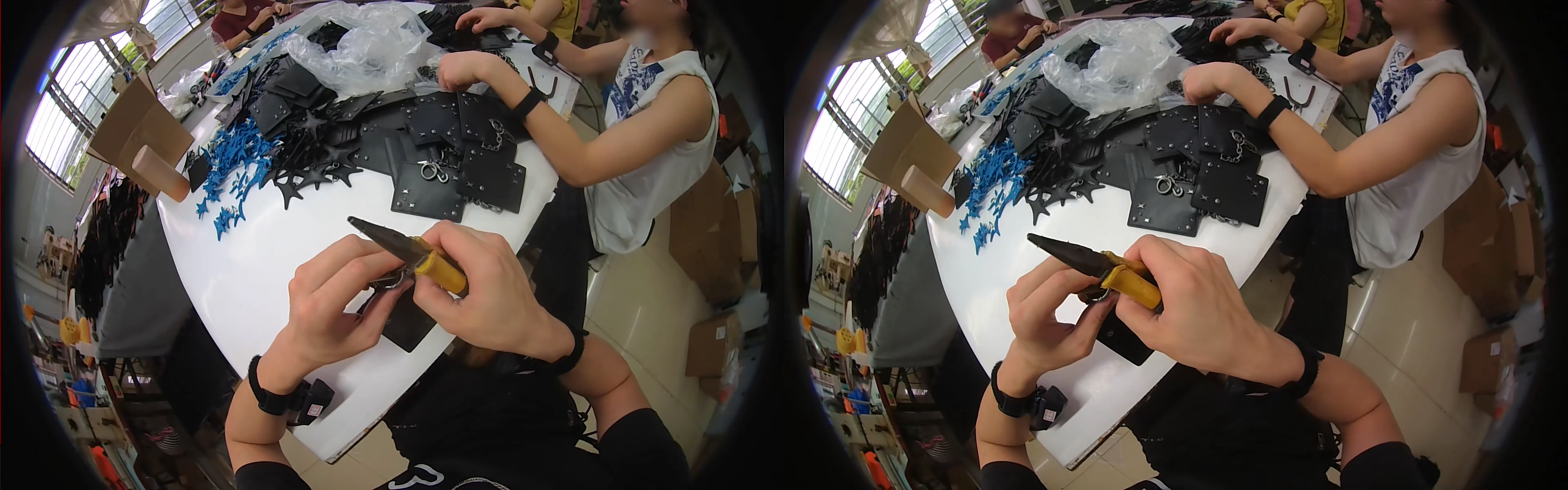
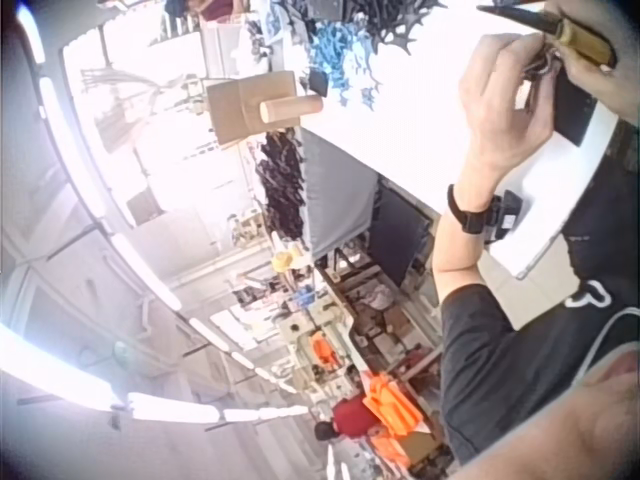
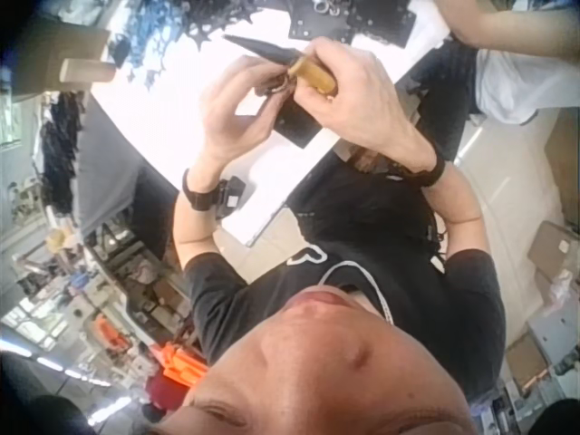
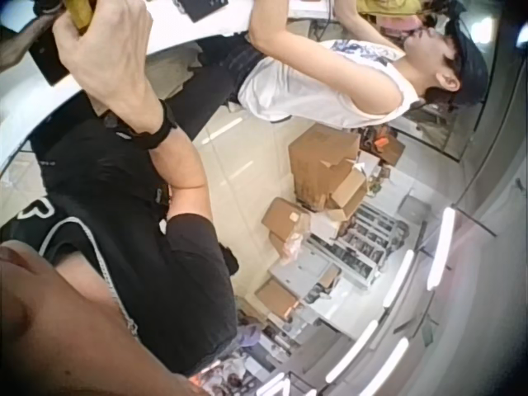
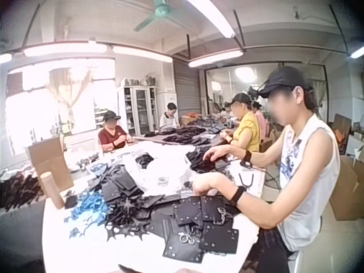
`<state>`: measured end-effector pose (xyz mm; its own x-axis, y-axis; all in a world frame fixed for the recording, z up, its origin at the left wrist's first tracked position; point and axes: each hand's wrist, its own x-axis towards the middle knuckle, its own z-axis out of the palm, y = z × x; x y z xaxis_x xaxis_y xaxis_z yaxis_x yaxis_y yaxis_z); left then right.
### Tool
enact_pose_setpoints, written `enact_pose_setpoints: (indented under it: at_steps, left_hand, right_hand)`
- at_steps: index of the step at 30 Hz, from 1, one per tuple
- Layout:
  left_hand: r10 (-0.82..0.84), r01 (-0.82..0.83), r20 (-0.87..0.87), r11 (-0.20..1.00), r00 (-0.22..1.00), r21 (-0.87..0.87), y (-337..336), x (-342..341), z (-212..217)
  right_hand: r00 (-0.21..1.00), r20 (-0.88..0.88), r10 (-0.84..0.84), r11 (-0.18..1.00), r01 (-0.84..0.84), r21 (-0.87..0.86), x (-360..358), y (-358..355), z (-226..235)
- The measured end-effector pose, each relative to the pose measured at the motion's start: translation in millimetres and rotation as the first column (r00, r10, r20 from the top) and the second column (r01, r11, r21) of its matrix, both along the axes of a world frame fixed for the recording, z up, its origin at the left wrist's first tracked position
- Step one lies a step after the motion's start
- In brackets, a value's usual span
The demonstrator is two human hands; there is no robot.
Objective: The recorder is assembling star-shaped keychains and attaching them to small leather pouches using pliers.
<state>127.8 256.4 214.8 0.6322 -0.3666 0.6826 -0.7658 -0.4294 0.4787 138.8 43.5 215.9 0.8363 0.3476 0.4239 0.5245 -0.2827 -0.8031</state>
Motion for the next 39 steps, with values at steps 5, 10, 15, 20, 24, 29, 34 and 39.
enact_pose_setpoints:
  at_steps: [5, 10, 15, 20, 24, 29, 34, 39]
  left_hand:
    - [0.001, -0.004, -0.087, 1.0, 0.996, -0.029, 2, 0, 0]
    - [0.008, -0.015, -0.205, 0.999, 0.979, -0.032, 4, -1, 1]
    - [0.001, -0.005, -0.092, 0.999, 0.996, -0.043, 0, -1, -1]
    - [0.006, -0.009, 0.059, 0.998, 0.998, 0.056, -2, -3, -3]
    - [0.0, -0.007, 0.115, 0.998, 0.993, 0.058, -2, 0, -7]
    - [-0.04, 0.035, 0.106, 0.998, 0.994, 0.049, -2, 2, -6]
    - [-0.007, 0.007, -0.002, 1.0, 1.0, 0.009, 0, -2, -6]
    - [-0.036, 0.034, 0.03, 0.997, 0.999, 0.075, 4, 2, -10]
  right_hand:
    - [0.996, 0.088, 0.032, 0.995, -0.023, -0.101, 8, -3, 4]
    - [0.996, 0.001, 0.091, 0.995, -0.091, -0.03, 6, -5, 1]
    - [0.997, -0.031, 0.069, 0.998, -0.068, 0.018, 4, -3, -1]
    - [0.998, -0.046, 0.038, 0.998, -0.039, -0.039, 0, -4, 4]
    - [0.995, -0.092, 0.031, 0.993, -0.041, -0.109, 2, -2, 11]
    - [0.992, -0.101, 0.08, 0.98, -0.097, -0.177, 9, -7, 17]
    - [0.988, -0.104, 0.114, 0.957, -0.137, -0.257, 15, -9, 25]
    - [0.983, -0.081, 0.162, 0.929, -0.18, -0.322, 17, -8, 27]
